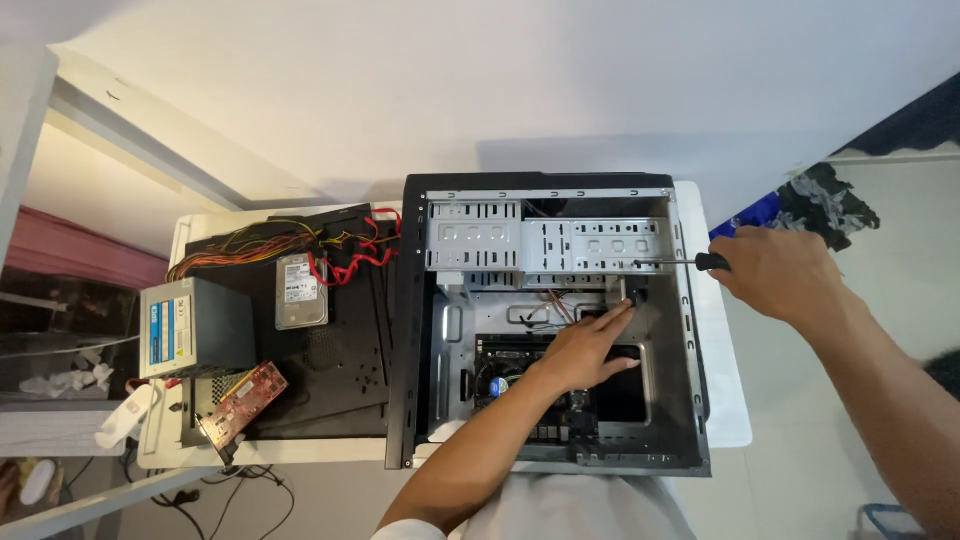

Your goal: Assembling or repairing a desktop computer by installing components and securing them with screws.

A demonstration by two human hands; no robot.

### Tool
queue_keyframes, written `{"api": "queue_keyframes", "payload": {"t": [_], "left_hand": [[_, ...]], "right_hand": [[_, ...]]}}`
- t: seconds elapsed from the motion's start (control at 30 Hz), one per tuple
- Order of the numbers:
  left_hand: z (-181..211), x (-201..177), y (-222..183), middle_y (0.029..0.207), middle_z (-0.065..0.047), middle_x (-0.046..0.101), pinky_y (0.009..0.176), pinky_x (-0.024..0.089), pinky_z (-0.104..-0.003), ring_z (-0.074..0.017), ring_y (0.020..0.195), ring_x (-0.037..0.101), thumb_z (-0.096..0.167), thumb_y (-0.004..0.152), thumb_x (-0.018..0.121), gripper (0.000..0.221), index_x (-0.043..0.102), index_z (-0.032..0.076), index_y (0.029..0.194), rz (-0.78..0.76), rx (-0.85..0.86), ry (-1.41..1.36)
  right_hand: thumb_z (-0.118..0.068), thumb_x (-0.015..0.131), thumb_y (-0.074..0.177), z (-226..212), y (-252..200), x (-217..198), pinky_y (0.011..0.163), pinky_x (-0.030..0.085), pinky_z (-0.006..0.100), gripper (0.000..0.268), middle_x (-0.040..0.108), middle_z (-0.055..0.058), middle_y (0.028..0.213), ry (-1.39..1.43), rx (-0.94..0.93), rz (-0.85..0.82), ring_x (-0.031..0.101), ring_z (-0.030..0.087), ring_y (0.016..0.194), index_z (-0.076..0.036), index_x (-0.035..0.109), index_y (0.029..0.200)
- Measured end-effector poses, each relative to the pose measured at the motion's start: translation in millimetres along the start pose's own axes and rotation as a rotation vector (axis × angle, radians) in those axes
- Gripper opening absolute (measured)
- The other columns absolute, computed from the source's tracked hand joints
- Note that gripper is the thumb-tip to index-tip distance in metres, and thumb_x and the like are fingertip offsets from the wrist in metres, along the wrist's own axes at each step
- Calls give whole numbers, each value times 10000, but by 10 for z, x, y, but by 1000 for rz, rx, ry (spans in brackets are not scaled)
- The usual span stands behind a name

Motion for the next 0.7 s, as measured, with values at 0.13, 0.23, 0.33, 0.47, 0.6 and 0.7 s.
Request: {"api": "queue_keyframes", "payload": {"t": [0.13, 0.23, 0.33, 0.47, 0.6, 0.7], "left_hand": [[-8, -3, 7, 1732, -5, 125, 930, 543, -512, -436, 1309, 520, 513, 972, 484, 817, 183, 129, 1627, 27, 38, 9], [-16, 9, 4, 1725, -16, 160, 898, 556, -528, -457, 1274, 547, 516, 965, 499, 813, 230, 111, 1616, 64, 53, 11], [-3, -4, 5, 1727, -19, 149, 814, 583, -499, -425, 1224, 580, 509, 970, 487, 806, 225, 103, 1616, 46, 49, 26], [-19, 31, 38, 1734, -20, 105, 993, 509, -520, -410, 1377, 478, 511, 975, 475, 821, 182, 106, 1627, 3, 32, -7], [75, -105, -16, 1737, 14, 79, 883, 560, -462, -412, 1361, 483, 531, 972, 442, 826, 149, 134, 1635, -58, -23, 29], [78, -107, 4, 1740, 39, 37, 906, 550, -455, -416, 1396, 439, 529, 969, 440, 835, 119, 151, 1641, -110, -61, 20]], "right_hand": [[-540, 445, 1040, -27, 30, 24, 714, 666, 373, 369, 704, -130, 1189, -19, -6, 0, 760, 150, 1060, -368, 572, 1341], [-560, 475, 1027, -48, 43, 45, 646, 651, 310, 359, 739, -153, 1044, -77, -20, 45, 774, 112, 944, -365, 597, 1303], [-532, 490, 1031, -87, -2, -78, 688, 670, 334, 353, 739, -131, 1090, -53, -14, 2, 776, 133, 993, -350, 589, 1317], [-589, 524, 988, -103, 56, -6, 552, 634, 283, 337, 676, -116, 1089, -210, -40, 187, 787, 106, 822, -406, 619, 1256], [-536, 569, 997, -153, 152, -42, 512, 594, 312, 272, 660, -104, 999, -209, -90, 327, 723, 144, 875, -303, 653, 1109], [-551, 599, 986, -201, 220, -127, 442, 506, 291, 332, 632, -103, 813, -219, -115, 400, 675, 128, 720, -227, 621, 1050]]}}
Point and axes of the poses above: each hand's wrist, its own y-axis towards the middle knuckle, its own x-axis out of the palm, z = x × y, the point moved 4 cm from there along y, towards the middle knuckle
